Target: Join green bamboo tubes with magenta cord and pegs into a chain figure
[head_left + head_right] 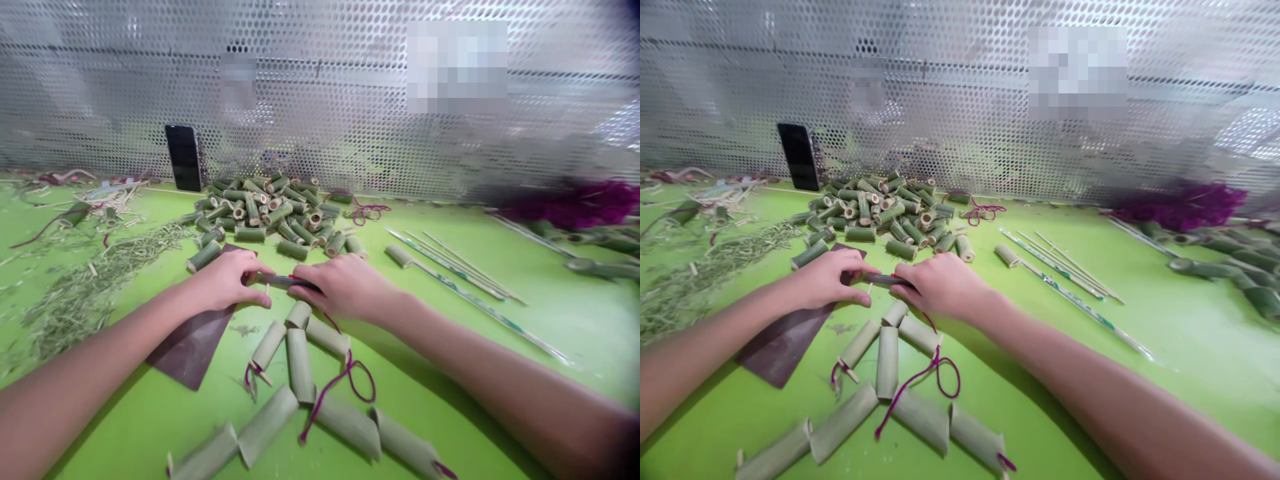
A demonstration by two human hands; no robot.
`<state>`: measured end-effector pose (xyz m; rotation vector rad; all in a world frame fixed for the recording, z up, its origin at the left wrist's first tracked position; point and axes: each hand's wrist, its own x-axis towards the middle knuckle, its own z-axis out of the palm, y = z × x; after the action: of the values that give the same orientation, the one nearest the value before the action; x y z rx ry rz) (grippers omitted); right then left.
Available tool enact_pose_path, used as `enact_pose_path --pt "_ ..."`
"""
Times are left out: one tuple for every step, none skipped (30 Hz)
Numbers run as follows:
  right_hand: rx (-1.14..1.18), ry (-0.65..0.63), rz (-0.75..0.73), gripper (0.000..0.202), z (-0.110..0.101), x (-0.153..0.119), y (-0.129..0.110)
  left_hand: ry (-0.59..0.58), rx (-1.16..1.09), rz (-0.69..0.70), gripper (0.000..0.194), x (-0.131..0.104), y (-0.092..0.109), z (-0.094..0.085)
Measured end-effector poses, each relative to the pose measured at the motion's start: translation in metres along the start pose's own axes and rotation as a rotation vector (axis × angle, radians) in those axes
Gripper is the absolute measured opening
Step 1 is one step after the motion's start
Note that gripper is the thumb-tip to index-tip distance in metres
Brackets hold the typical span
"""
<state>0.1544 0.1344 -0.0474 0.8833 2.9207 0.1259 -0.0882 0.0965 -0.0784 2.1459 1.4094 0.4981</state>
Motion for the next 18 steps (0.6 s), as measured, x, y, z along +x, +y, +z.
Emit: enact_pose_path --pt "0.003 0.013 0.000 0.030 0.0011 -0.0002 0.0003 -0.006 0.006 -0.010 0.053 0.0000 0.0004 -0.0001" --pt "0.005 0.027 0.001 0.030 0.0024 -0.0003 0.0006 -0.012 0.013 -0.020 0.053 0.0001 0.0009 -0.0003" --pt "0.008 0.038 0.000 0.030 0.0035 -0.0004 0.0007 -0.018 0.020 -0.029 0.054 0.0002 0.0015 -0.0005" --pt "0.011 0.046 -0.001 0.030 0.0045 -0.0004 0.0007 -0.025 0.025 -0.037 0.055 0.0003 0.0021 -0.0007" --pt "0.014 0.050 -0.005 0.030 0.0054 -0.0001 0.0005 -0.029 0.026 -0.042 0.056 0.0005 0.0026 -0.0009" --pt "0.015 0.050 -0.010 0.030 0.0059 0.0003 0.0001 -0.031 0.025 -0.044 0.056 0.0007 0.0031 -0.0010" --pt "0.015 0.045 -0.017 0.030 0.0063 0.0008 -0.0003 -0.032 0.023 -0.045 0.057 0.0009 0.0034 -0.0011" --pt "0.013 0.040 -0.021 0.029 0.0065 0.0013 -0.0009 -0.033 0.022 -0.046 0.057 0.0012 0.0036 -0.0011" --pt "0.008 0.038 -0.022 0.029 0.0066 0.0019 -0.0014 -0.032 0.024 -0.046 0.057 0.0014 0.0036 -0.0011" --pt "0.003 0.038 -0.022 0.028 0.0065 0.0023 -0.0019 -0.032 0.025 -0.045 0.057 0.0016 0.0036 -0.0010" --pt "0.000 0.038 -0.021 0.028 0.0064 0.0026 -0.0023 -0.032 0.026 -0.043 0.057 0.0019 0.0035 -0.0010" --pt "-0.002 0.039 -0.020 0.028 0.0061 0.0028 -0.0026 -0.034 0.026 -0.042 0.057 0.0020 0.0035 -0.0010" --pt "-0.004 0.039 -0.018 0.028 0.0057 0.0029 -0.0029 -0.036 0.024 -0.042 0.058 0.0021 0.0035 -0.0010" --pt "-0.004 0.036 -0.016 0.028 0.0052 0.0028 -0.0033 -0.037 0.021 -0.043 0.058 0.0021 0.0035 -0.0010" --pt "-0.005 0.030 -0.013 0.028 0.0046 0.0027 -0.0036 -0.039 0.020 -0.045 0.058 0.0020 0.0037 -0.0011" --pt "-0.007 0.022 -0.008 0.028 0.0039 0.0025 -0.0040 -0.039 0.020 -0.046 0.058 0.0018 0.0039 -0.0011" --pt "-0.011 0.014 -0.001 0.028 0.0032 0.0023 -0.0045 -0.038 0.022 -0.048 0.057 0.0015 0.0042 -0.0011" --pt "-0.016 0.007 0.007 0.027 0.0027 0.0022 -0.0050 -0.037 0.025 -0.048 0.056 0.0011 0.0045 -0.0012"
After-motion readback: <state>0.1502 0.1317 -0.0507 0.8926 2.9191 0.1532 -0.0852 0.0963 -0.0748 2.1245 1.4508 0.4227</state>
